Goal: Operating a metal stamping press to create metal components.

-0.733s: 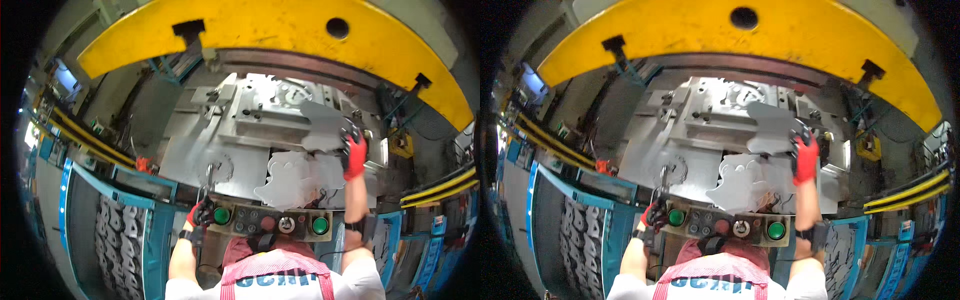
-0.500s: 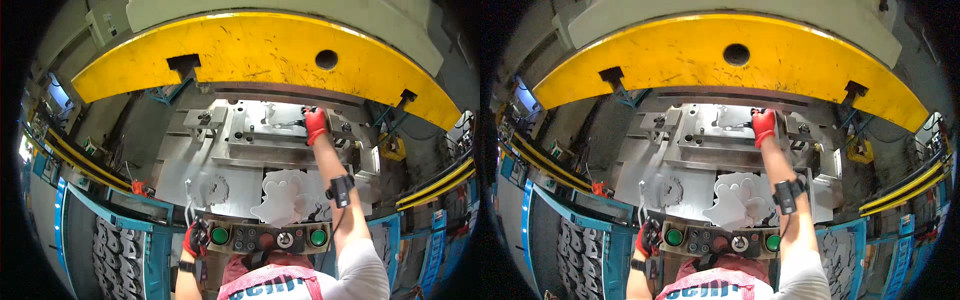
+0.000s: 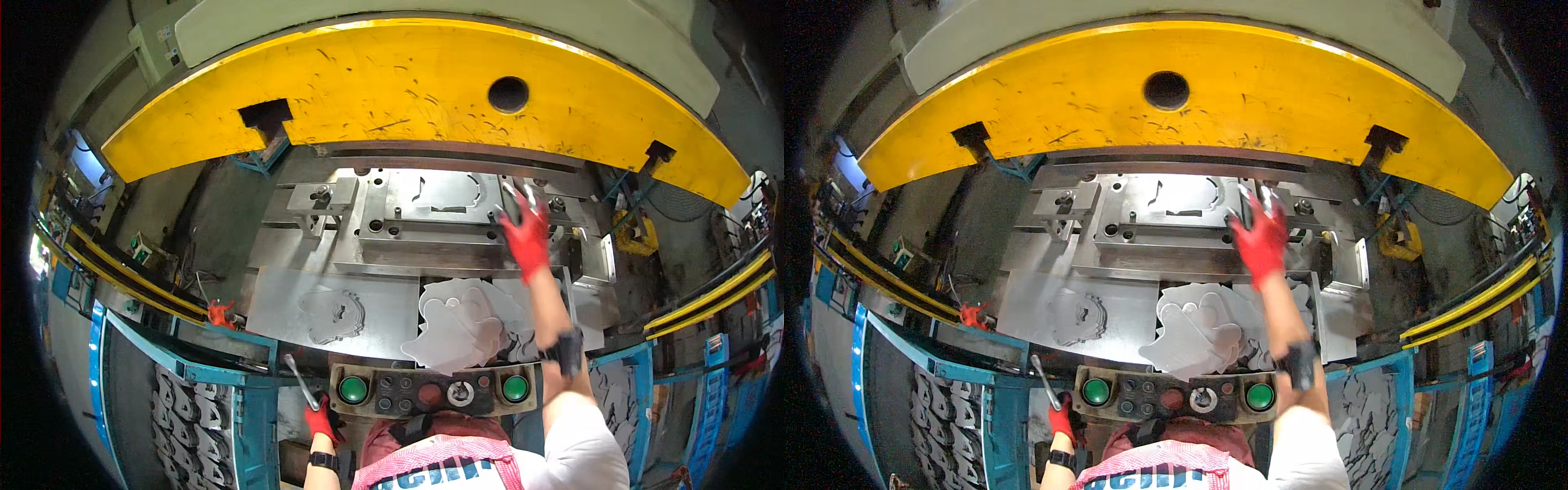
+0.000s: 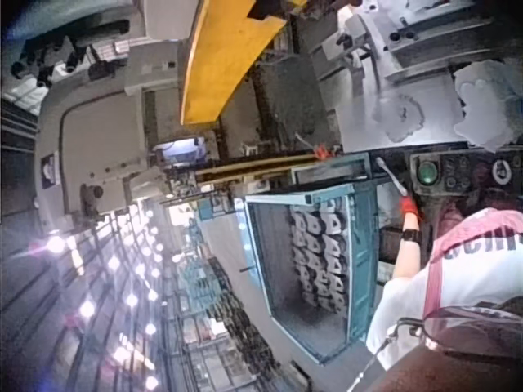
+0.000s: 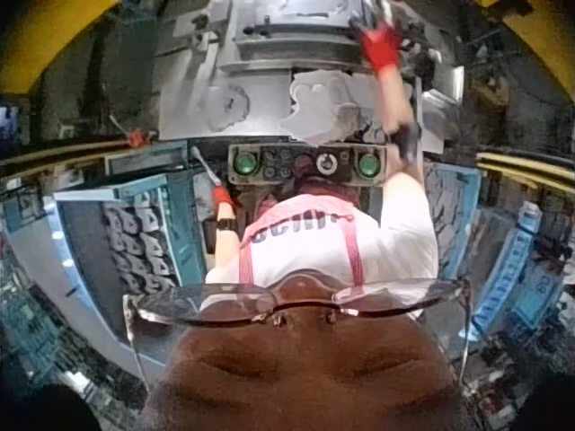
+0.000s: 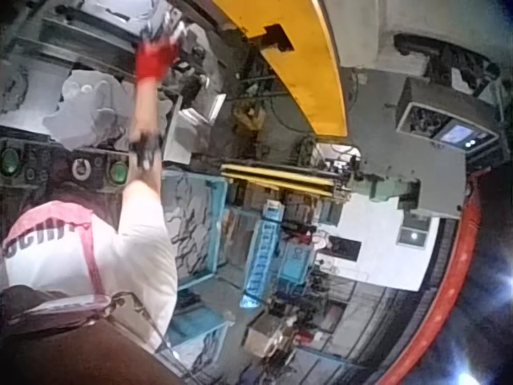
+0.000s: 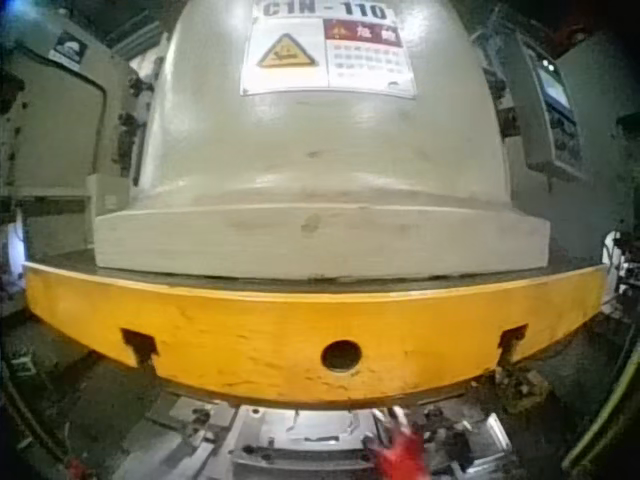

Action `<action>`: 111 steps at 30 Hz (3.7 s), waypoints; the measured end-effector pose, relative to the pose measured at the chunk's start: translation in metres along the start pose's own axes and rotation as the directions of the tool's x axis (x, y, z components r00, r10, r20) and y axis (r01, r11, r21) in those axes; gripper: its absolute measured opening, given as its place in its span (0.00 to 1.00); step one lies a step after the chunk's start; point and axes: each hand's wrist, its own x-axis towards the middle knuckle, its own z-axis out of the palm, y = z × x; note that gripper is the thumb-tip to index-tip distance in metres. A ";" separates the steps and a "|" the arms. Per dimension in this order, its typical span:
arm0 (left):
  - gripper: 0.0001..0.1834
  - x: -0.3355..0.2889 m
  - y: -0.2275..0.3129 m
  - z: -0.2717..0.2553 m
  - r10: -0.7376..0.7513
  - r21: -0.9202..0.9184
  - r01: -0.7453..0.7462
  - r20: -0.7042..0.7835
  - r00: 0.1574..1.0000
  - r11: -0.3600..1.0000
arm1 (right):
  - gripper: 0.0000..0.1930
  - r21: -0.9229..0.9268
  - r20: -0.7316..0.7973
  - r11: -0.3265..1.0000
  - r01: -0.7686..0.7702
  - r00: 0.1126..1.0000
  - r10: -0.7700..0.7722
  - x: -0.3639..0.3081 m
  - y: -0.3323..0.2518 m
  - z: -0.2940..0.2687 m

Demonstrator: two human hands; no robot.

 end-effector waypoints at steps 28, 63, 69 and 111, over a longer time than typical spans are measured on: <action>0.46 -0.015 0.034 0.068 -0.193 0.440 0.133 0.093 0.977 0.888 | 0.42 0.051 0.456 0.398 -0.916 0.376 0.807 -0.405 0.165 -0.066; 0.19 -0.102 0.097 0.173 0.424 0.098 -0.533 0.492 0.760 0.841 | 0.20 0.140 0.898 0.734 -0.665 0.397 0.189 -0.271 0.037 -0.057; 0.11 -0.146 0.129 0.187 0.145 -0.190 -0.055 0.505 0.851 0.980 | 0.18 0.036 0.933 0.319 -0.947 0.146 0.329 -0.258 -0.011 -0.027; 0.07 -0.084 0.170 0.054 0.339 0.348 -0.518 0.459 0.821 0.782 | 0.23 0.252 0.133 0.844 -0.474 0.881 0.455 -0.203 0.099 -0.071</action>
